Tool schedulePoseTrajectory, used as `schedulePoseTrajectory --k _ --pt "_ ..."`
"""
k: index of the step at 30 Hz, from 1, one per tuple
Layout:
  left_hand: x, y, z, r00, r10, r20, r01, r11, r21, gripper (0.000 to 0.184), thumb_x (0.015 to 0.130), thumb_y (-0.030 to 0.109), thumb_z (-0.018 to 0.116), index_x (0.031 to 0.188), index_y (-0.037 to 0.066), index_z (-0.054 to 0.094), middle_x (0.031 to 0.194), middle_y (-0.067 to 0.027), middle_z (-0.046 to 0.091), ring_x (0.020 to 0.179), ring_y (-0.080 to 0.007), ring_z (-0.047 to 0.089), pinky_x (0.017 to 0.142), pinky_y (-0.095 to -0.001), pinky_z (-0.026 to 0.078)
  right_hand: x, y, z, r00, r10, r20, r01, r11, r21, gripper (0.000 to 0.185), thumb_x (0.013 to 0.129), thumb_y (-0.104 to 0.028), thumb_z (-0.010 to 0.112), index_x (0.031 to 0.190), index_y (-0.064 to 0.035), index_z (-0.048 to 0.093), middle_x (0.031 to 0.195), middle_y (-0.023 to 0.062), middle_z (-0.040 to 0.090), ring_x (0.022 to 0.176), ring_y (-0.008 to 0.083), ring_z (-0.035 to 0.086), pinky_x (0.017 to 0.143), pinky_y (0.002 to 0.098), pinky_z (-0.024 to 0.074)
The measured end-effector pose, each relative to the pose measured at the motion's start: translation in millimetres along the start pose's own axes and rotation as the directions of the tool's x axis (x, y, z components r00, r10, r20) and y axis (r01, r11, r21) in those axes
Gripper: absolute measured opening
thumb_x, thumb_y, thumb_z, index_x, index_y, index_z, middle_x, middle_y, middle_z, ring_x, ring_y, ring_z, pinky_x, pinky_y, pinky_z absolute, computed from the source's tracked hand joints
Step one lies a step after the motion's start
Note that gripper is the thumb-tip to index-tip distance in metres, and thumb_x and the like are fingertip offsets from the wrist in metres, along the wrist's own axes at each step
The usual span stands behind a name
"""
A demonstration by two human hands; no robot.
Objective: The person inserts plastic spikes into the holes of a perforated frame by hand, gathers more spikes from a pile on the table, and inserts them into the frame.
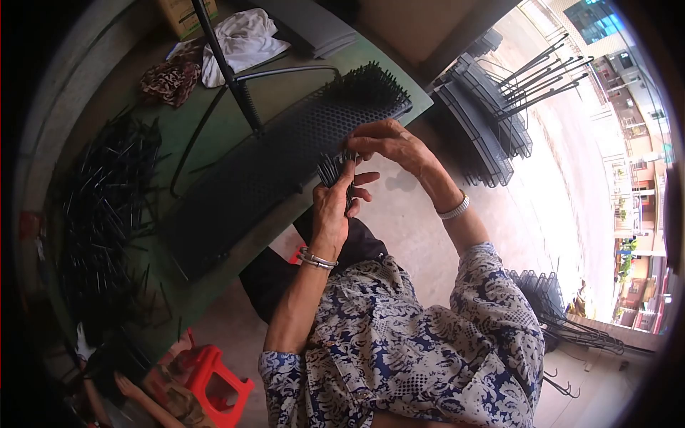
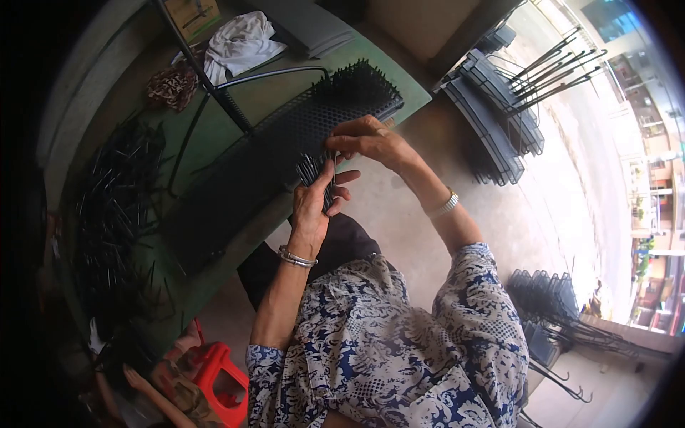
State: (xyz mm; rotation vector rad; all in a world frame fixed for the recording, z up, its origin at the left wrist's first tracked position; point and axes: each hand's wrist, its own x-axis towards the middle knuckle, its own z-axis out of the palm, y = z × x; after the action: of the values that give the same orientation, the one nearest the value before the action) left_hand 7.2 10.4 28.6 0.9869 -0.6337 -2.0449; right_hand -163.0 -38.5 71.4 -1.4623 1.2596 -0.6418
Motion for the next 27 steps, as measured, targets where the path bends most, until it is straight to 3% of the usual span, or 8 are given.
schedulePoseTrajectory --k 3,8,15,24,27 --pt "-3 5 3 0.999 -0.002 -0.039 -0.001 0.997 -0.072 0.033 0.092 0.039 0.061 0.103 0.008 0.065 0.092 -0.0133 0.071 0.058 -0.0096 0.063 0.038 -0.0178 0.029 4 -7 2 0.999 -0.028 0.028 0.029 0.999 -0.032 0.029 0.091 -0.025 0.061 0.103 -0.0004 0.069 0.086 0.0062 0.067 0.08 0.0115 0.061 0.074 0.0263 0.0502" --pt "-2 0 0 0.988 0.077 -0.137 -0.08 0.997 -0.015 0.032 0.094 0.036 0.059 0.102 0.006 0.064 0.087 -0.0128 0.072 0.056 -0.012 0.064 0.037 -0.0186 0.029 8 -10 7 0.999 -0.036 -0.011 0.036 0.999 0.009 0.029 0.09 -0.024 0.06 0.103 0.0 0.069 0.084 0.0063 0.067 0.079 0.0116 0.062 0.075 0.0262 0.0505" --pt "-2 2 -2 0.98 0.117 -0.159 -0.116 0.993 0.011 0.031 0.096 0.034 0.058 0.103 0.004 0.064 0.086 -0.0124 0.072 0.054 -0.0113 0.063 0.037 -0.0185 0.029 10 -18 14 0.998 0.014 -0.056 -0.011 0.998 0.062 0.027 0.092 -0.021 0.059 0.099 0.0033 0.068 0.079 0.0069 0.066 0.073 0.0121 0.064 0.07 0.0269 0.0523" --pt "0 -2 -9 0.976 0.151 -0.155 -0.143 0.988 0.062 0.033 0.097 0.033 0.054 0.105 0.003 0.063 0.088 -0.0114 0.072 0.058 -0.0104 0.064 0.036 -0.0183 0.029 20 -13 11 0.999 -0.007 0.032 0.003 0.993 0.117 0.025 0.092 -0.02 0.059 0.093 0.0046 0.065 0.078 0.0083 0.066 0.072 0.0133 0.066 0.068 0.0268 0.0525" --pt "1 0 -12 0.98 0.129 -0.152 -0.118 0.99 0.082 0.032 0.097 0.033 0.055 0.106 0.003 0.063 0.09 -0.0114 0.072 0.061 -0.0114 0.066 0.036 -0.0183 0.029 23 -13 9 0.997 0.025 0.073 -0.031 0.996 0.083 0.027 0.092 -0.018 0.06 0.103 0.0055 0.065 0.082 0.01 0.067 0.076 0.0158 0.067 0.072 0.0268 0.0536"
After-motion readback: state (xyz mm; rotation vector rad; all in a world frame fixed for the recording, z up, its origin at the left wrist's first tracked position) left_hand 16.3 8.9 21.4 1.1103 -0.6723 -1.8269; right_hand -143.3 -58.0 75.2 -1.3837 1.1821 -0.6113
